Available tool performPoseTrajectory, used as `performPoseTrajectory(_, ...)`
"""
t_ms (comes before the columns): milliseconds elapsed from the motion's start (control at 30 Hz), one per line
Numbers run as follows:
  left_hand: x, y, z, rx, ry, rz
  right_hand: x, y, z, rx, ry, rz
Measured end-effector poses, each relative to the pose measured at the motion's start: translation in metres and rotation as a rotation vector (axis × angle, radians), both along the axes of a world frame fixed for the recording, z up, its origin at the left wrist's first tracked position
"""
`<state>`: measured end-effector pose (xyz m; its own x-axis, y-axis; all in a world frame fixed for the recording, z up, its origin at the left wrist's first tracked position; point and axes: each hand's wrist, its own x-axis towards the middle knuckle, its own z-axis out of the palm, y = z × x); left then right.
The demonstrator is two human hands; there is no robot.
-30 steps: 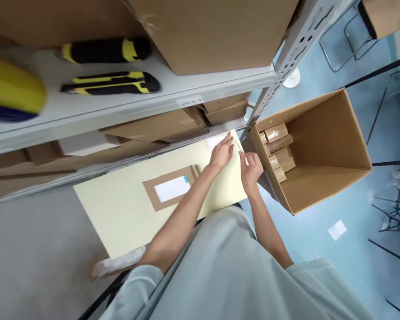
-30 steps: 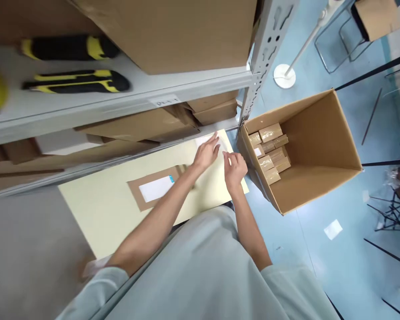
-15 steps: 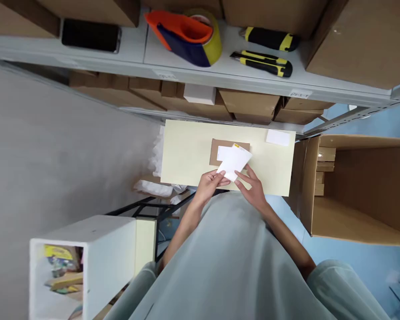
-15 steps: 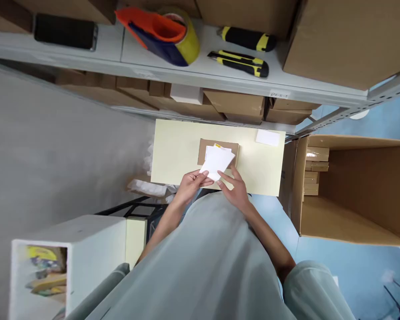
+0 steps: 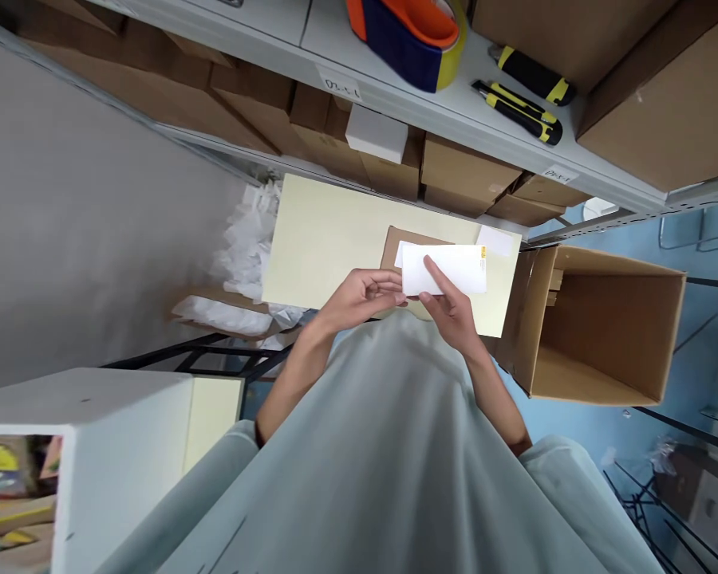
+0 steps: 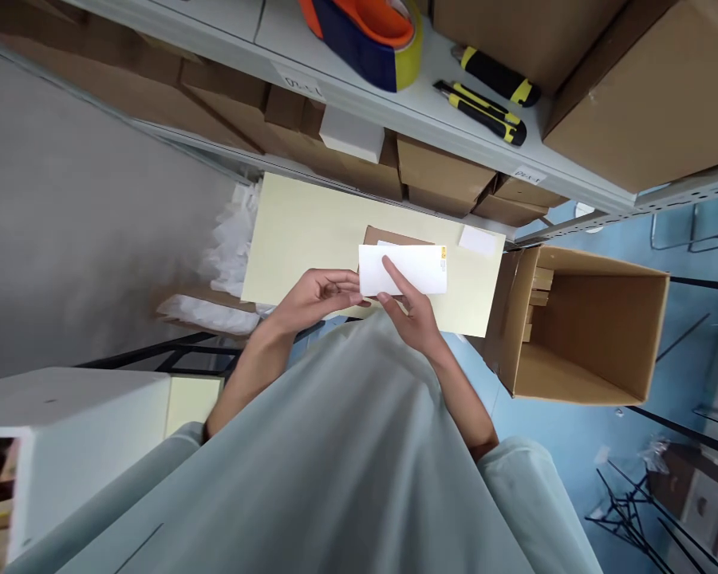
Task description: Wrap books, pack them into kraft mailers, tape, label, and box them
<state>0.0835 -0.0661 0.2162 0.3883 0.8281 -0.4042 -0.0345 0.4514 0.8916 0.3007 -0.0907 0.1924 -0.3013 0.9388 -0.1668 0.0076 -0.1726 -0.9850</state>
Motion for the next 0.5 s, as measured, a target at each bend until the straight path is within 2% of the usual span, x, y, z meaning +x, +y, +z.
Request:
performPoseTrajectory(267,-0.048,0.005,0.009,0.142,0.079,0.014,-0.042,0.007,0.025,0.037,-0.141,-0.008)
performPoseTrajectory(500,-0.072,0.005,0.016,0.211,0.109,0.001,-0.065,0.006,0.036,0.07,-0.179,-0.006)
